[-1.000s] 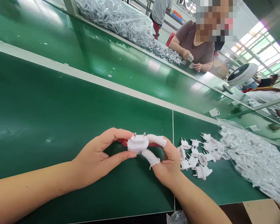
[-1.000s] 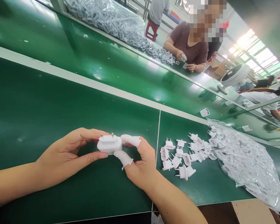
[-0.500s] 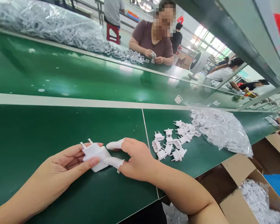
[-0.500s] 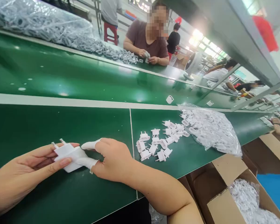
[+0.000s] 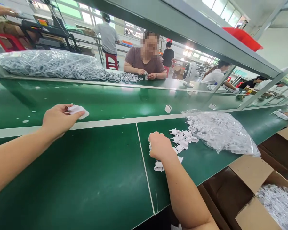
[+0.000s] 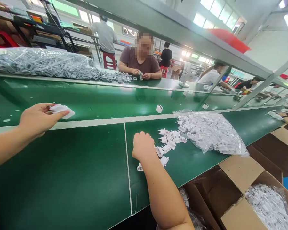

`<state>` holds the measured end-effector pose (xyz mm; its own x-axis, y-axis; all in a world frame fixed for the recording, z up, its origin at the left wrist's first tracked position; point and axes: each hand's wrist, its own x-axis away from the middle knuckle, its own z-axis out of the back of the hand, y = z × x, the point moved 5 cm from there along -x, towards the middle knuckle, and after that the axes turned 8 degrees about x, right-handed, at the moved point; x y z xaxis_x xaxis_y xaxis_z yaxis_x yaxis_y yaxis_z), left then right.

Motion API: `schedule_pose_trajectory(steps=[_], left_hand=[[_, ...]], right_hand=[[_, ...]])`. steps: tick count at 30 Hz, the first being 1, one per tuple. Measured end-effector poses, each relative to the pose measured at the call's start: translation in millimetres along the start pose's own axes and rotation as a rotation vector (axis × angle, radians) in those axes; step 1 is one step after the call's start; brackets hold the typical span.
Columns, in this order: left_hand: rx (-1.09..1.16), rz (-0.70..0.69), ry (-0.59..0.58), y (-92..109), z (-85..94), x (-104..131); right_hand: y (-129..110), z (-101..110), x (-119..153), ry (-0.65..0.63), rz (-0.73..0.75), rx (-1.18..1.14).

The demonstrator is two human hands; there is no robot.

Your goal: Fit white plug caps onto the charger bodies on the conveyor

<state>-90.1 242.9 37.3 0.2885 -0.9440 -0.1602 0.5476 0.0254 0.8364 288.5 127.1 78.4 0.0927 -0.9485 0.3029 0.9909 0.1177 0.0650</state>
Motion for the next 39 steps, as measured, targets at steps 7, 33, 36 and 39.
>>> schedule_pose_trajectory(steps=[7, 33, 36, 39], left_hand=[[-0.129, 0.174, 0.238, -1.7, 3.9, -37.3], [0.115, -0.147, -0.504, 166.6, -305.8, -29.6], [0.273, -0.053, -0.459, 159.5, -295.8, -24.2], [0.496, 0.037, -0.364, 146.8, -255.5, -13.8]], right_hand=[[-11.0, -18.5, -19.0, 0.158, 0.123, -0.084], [-68.9, -30.1, -2.8, 0.178, 0.521, -0.024], [-65.8, -29.8, -4.9, 0.237, 0.509, -0.09], [-59.1, -24.3, -5.0, 0.331, 0.452, -0.31]])
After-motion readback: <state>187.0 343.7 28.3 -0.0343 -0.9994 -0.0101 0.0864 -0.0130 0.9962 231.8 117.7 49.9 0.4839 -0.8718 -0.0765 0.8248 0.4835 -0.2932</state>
